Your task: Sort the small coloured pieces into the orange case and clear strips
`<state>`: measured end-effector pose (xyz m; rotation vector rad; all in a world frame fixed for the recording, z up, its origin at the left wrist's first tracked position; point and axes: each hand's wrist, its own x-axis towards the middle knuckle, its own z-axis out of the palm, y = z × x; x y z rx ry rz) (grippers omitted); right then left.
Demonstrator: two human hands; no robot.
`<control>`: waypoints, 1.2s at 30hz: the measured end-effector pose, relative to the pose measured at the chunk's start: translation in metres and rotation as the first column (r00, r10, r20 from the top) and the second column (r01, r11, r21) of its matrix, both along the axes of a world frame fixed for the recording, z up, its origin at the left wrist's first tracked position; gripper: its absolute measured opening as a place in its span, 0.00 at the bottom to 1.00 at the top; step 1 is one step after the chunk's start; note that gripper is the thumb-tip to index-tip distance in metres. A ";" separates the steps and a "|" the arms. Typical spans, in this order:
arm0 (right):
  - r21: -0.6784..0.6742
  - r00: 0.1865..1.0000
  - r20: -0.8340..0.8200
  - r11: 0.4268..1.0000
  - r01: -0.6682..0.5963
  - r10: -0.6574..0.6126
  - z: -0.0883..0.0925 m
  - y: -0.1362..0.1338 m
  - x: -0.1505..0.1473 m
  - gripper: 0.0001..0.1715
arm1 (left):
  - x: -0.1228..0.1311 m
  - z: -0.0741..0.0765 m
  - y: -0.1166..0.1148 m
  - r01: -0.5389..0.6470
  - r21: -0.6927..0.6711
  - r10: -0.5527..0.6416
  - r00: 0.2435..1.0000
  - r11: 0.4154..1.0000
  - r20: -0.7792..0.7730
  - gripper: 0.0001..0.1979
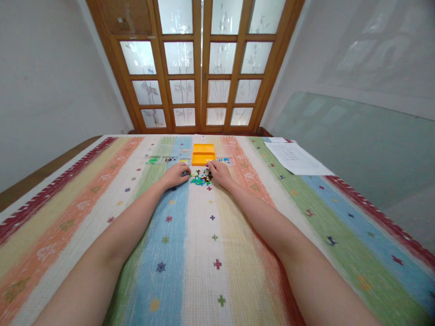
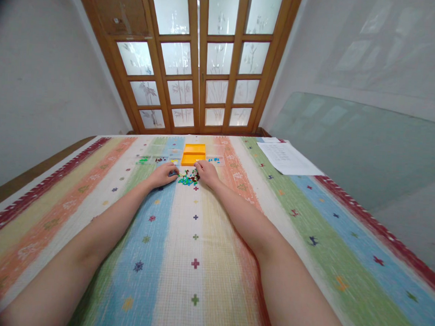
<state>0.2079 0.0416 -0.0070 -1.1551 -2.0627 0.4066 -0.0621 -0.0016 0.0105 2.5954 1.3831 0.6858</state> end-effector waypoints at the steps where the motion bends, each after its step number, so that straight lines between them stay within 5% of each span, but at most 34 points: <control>1: 0.000 1.000 0.005 1.000 0.004 -0.004 0.000 0.000 0.000 0.20 | 0.000 0.000 0.000 -0.002 -0.001 0.002 1.000 1.000 -0.009 0.08; 36: -0.011 1.000 0.019 1.000 -0.011 0.011 0.001 0.000 0.000 0.19 | 0.008 -0.001 -0.003 -0.130 -0.008 0.130 0.992 0.991 -0.001 0.07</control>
